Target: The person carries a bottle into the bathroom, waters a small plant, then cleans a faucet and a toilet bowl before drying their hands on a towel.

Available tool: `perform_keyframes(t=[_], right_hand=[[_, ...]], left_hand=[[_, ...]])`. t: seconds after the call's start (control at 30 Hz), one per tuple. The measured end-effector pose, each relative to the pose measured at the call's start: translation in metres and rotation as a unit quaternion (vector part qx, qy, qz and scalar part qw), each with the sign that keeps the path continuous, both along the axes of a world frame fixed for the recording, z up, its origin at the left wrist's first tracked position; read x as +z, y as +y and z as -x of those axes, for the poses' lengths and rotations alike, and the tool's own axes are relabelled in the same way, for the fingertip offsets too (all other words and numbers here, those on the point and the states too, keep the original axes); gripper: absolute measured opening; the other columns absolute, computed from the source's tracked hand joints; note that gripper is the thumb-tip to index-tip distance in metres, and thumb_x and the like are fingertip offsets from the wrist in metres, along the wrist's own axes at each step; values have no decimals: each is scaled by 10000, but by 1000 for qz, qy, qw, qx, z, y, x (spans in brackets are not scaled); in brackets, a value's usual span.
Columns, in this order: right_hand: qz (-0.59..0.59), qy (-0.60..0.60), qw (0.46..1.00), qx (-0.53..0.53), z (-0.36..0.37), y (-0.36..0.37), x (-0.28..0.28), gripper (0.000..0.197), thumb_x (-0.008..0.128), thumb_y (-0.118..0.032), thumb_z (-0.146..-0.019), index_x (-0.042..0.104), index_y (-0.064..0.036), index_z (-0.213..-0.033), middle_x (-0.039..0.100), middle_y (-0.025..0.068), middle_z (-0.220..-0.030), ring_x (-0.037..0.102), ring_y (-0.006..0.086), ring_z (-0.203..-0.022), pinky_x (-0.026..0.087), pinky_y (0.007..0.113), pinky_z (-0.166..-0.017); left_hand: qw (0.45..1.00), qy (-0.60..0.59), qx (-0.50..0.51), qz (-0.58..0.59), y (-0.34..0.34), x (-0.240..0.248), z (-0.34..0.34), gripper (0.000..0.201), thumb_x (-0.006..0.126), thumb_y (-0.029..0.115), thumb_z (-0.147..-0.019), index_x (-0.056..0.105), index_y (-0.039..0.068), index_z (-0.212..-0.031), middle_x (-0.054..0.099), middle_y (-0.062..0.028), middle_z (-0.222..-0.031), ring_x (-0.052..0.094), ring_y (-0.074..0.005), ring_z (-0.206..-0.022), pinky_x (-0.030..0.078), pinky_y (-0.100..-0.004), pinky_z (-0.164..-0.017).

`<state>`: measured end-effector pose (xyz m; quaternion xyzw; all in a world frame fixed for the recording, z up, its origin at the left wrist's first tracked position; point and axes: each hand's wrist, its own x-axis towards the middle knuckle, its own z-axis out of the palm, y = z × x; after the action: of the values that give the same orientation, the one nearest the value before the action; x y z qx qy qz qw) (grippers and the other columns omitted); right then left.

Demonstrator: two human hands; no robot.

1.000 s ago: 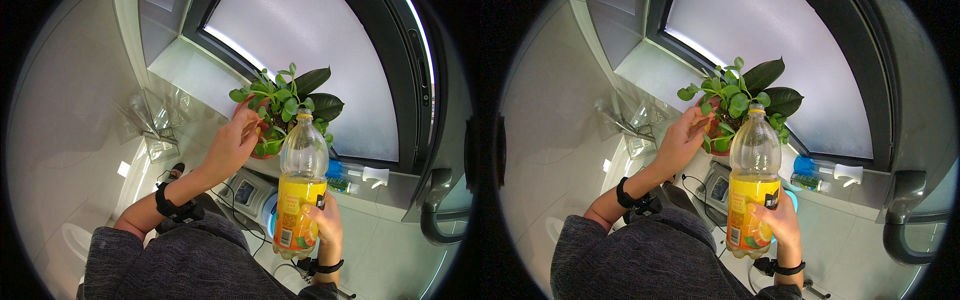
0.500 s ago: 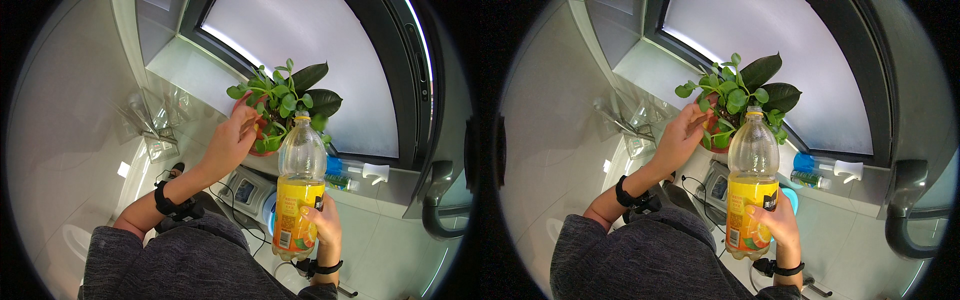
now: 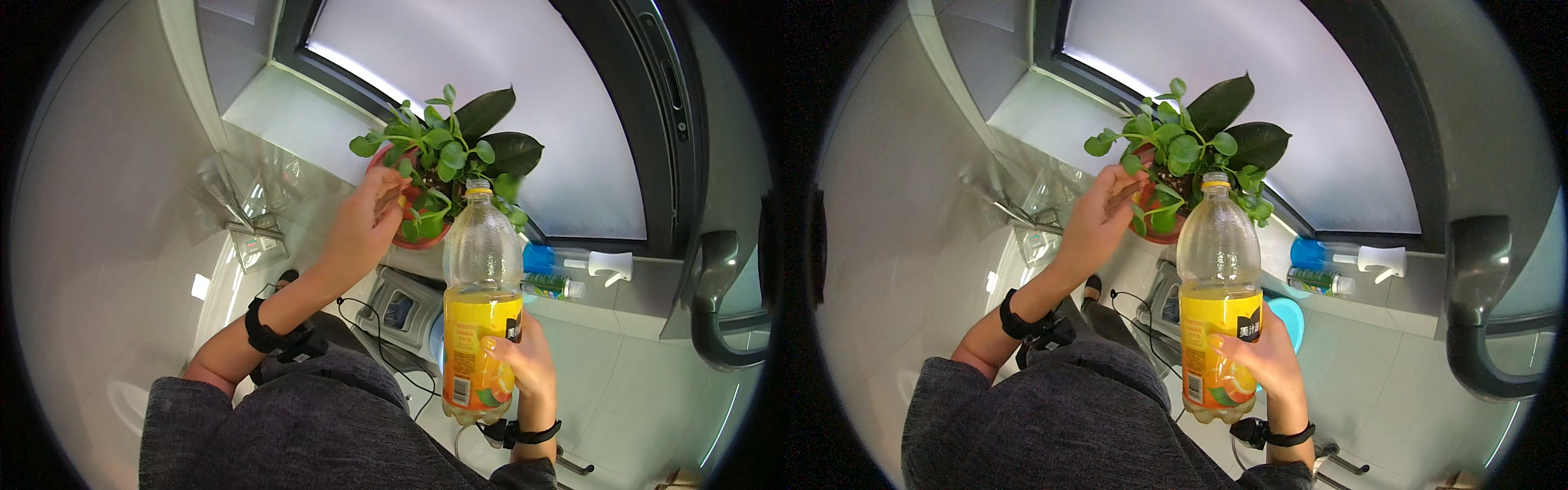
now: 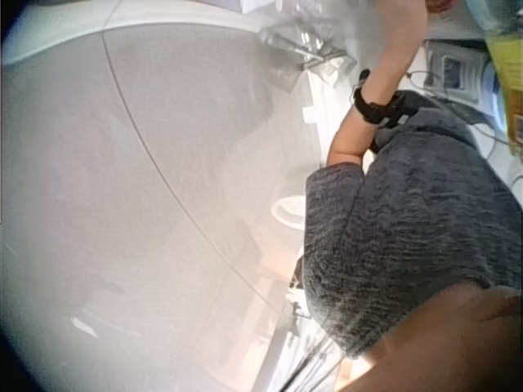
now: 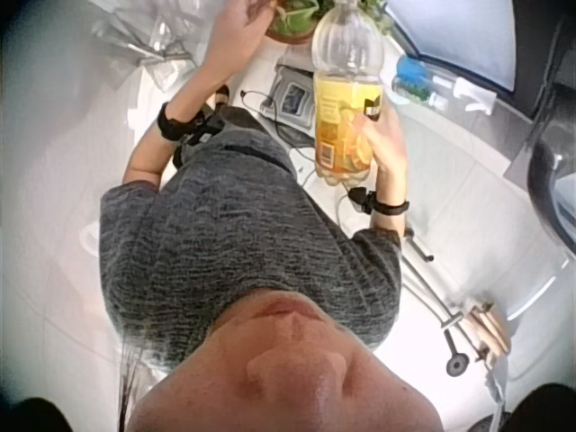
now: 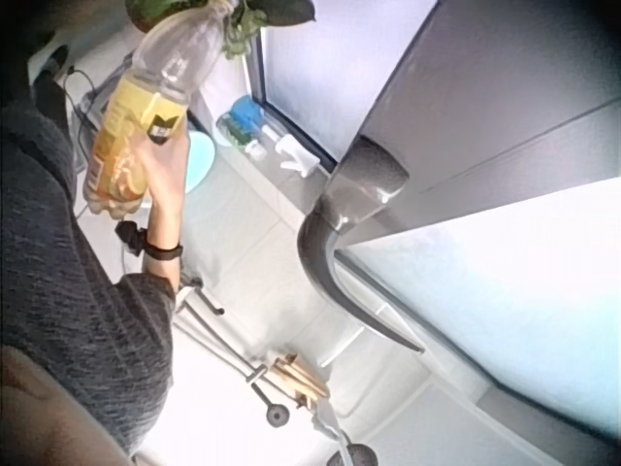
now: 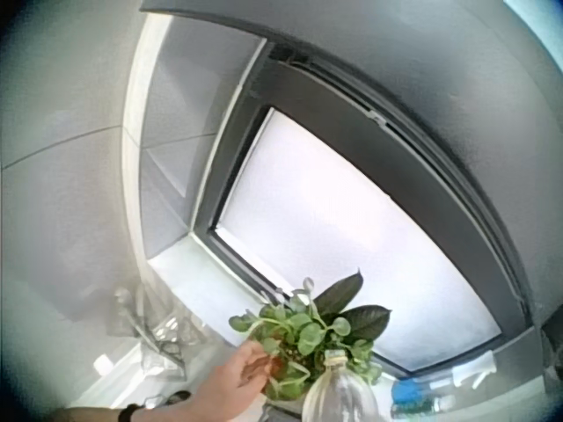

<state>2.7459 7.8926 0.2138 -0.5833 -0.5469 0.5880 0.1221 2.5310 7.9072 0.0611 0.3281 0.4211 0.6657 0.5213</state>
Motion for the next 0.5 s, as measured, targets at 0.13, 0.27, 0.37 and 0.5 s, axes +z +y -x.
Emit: perform_keyframes(t=[0.13, 0.27, 0.37, 0.5], right_hand=[[5, 6, 1000, -8, -1, -1, 3, 587, 741, -152, -720, 490, 49, -1211, 628, 97, -1079, 588, 146, -958, 464, 289, -856], [-4, 1, 1000, 5, -5, -2, 2, 583, 736, -150, -727, 486, 40, -1218, 628, 90, -1080, 590, 145, -955, 469, 294, -851], [-6, 3, 1000, 2, -8, -3, 1, 571, 735, -155, -730, 491, 38, -1209, 629, 84, -1072, 589, 142, -947, 472, 294, -844], [-2, -4, 1000, -1, -11, -4, 0, 553, 741, -164, -728, 502, 37, -1186, 632, 79, -1052, 587, 135, -928, 475, 290, -829]], left_hand=[[1000, 7, -4, 7, -1, 6, 2, 361, 381, -97, -856, 430, 7, -1199, 517, -113, -1267, 468, -199, -1253, 353, -297, -1028], [1000, 1, -9, 10, -2, 5, 1, 371, 372, -98, -847, 431, 6, -1199, 515, -102, -1258, 469, -199, -1250, 344, -295, -1033], [999, 17, 22, -21, 0, 1, -2, 280, 431, -54, -894, 411, -34, -1172, 537, -168, -1244, 508, -222, -1213, 424, -295, -970], [999, 22, 22, -20, 0, 1, -2, 290, 426, -57, -895, 400, -36, -1183, 533, -169, -1257, 501, -227, -1224, 421, -298, -975]])
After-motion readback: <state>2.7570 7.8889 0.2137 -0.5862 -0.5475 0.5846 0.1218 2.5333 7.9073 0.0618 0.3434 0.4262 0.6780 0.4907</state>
